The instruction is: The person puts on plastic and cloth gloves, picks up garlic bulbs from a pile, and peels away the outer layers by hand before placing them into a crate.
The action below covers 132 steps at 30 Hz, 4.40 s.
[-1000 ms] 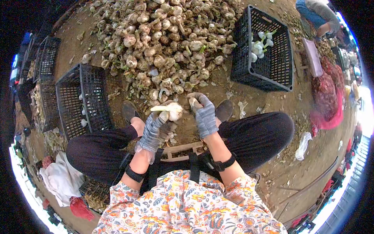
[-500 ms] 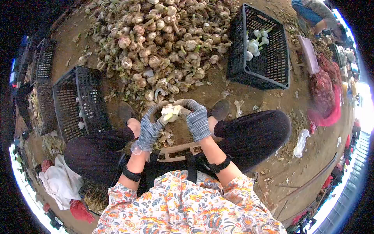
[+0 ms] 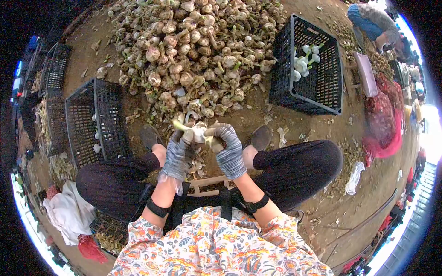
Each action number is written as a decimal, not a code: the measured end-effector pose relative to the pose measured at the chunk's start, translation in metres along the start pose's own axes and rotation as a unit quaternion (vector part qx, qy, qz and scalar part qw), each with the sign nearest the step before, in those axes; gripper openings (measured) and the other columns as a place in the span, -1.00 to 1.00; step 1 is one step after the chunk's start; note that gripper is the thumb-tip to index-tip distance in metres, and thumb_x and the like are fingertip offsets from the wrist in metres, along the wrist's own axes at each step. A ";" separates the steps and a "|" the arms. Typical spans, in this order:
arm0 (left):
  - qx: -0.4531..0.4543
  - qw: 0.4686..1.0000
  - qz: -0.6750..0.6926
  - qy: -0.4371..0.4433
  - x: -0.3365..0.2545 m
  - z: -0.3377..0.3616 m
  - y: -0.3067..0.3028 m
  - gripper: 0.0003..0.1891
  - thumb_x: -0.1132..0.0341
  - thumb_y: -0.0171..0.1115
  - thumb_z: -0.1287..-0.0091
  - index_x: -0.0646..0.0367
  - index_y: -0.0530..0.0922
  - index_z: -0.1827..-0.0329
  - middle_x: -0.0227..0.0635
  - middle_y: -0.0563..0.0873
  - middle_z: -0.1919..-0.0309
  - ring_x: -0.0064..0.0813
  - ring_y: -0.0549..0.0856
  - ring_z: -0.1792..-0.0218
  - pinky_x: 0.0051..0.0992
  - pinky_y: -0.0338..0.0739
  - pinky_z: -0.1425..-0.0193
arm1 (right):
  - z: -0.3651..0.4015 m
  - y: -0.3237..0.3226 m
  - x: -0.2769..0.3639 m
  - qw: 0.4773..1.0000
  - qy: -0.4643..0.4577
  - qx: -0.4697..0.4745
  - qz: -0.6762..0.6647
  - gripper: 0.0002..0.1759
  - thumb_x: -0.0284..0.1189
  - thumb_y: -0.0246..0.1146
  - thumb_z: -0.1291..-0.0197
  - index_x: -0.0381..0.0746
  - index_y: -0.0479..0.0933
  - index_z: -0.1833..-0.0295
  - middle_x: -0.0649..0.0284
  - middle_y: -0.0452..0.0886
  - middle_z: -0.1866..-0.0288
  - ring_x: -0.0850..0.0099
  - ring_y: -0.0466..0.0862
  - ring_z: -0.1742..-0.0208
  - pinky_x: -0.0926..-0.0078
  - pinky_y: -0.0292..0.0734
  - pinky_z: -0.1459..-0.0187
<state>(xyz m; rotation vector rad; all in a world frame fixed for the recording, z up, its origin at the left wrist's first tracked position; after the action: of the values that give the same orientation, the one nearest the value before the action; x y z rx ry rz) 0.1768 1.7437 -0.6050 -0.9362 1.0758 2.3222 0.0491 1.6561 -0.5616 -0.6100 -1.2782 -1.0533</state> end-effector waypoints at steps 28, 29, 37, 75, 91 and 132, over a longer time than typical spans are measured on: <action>0.036 0.890 -0.377 0.254 -0.056 0.026 0.035 -0.75 0.51 0.32 -0.08 0.25 0.63 0.14 -0.24 0.65 0.19 -0.38 0.64 0.18 -0.49 0.51 0.06 | -0.002 0.011 0.037 0.926 -0.155 0.119 0.323 -0.77 -0.50 0.28 -0.09 -0.31 0.51 0.12 0.25 0.54 0.29 0.45 0.58 0.33 0.52 0.52 0.27; 0.033 0.876 -0.408 0.256 -0.060 0.028 0.039 -0.75 0.52 0.31 -0.09 0.25 0.62 0.14 -0.24 0.66 0.21 -0.38 0.64 0.17 -0.49 0.51 0.05 | -0.001 0.015 0.041 0.918 -0.172 0.111 0.338 -0.79 -0.57 0.29 -0.02 -0.29 0.51 0.17 0.20 0.52 0.34 0.38 0.58 0.37 0.47 0.51 0.29; 0.083 0.876 -0.395 0.263 -0.071 0.033 0.042 -0.76 0.52 0.29 -0.12 0.23 0.61 0.12 -0.27 0.66 0.20 -0.44 0.63 0.14 -0.50 0.50 0.01 | -0.013 -0.024 0.017 0.930 -0.116 -0.053 0.345 -0.91 -0.51 0.17 -0.12 -0.30 0.48 0.27 0.04 0.55 0.39 0.12 0.59 0.34 0.32 0.49 0.28; -0.159 0.980 0.037 -0.110 0.020 -0.001 -0.054 -0.76 0.29 0.18 -0.31 0.15 0.53 0.01 -0.36 0.67 0.30 -0.54 0.65 0.46 -0.57 0.56 0.51 | -0.037 -0.004 -0.001 0.863 0.173 0.063 -0.470 -0.84 -0.57 0.23 -0.09 -0.18 0.47 0.18 0.28 0.56 0.37 0.47 0.56 0.39 0.54 0.51 0.30; -0.187 0.976 -0.113 0.016 -0.021 0.003 -0.047 -0.84 0.37 0.31 -0.20 0.23 0.58 0.23 -0.44 0.65 0.45 -0.67 0.56 0.54 -0.66 0.48 0.54 | -0.027 0.016 -0.045 0.984 0.154 0.089 0.016 -0.84 -0.63 0.15 -0.13 -0.35 0.47 0.14 0.20 0.61 0.21 0.51 0.60 0.30 0.59 0.61 0.32; -0.221 0.970 0.103 -0.008 -0.071 -0.024 -0.067 -0.73 0.31 0.22 -0.23 0.12 0.53 0.01 -0.37 0.66 0.31 -0.60 0.62 0.40 -0.59 0.59 0.39 | -0.223 -0.080 -0.114 0.714 0.076 -0.098 0.689 -0.76 -0.48 0.19 -0.04 -0.29 0.55 0.13 -0.08 0.62 0.19 0.01 0.63 0.12 0.20 0.56 0.17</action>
<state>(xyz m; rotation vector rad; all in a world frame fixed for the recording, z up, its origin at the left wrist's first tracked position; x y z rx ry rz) 0.2760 1.7603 -0.5995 -0.9940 0.6822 2.8076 0.0876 1.4639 -0.7365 -1.2991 -0.2621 0.0725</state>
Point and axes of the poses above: each hand's wrist, its own z-axis away from the middle knuckle, its own y-axis out of the palm, x = y × z, the point moved 7 cm from there along -z, towards the middle knuckle
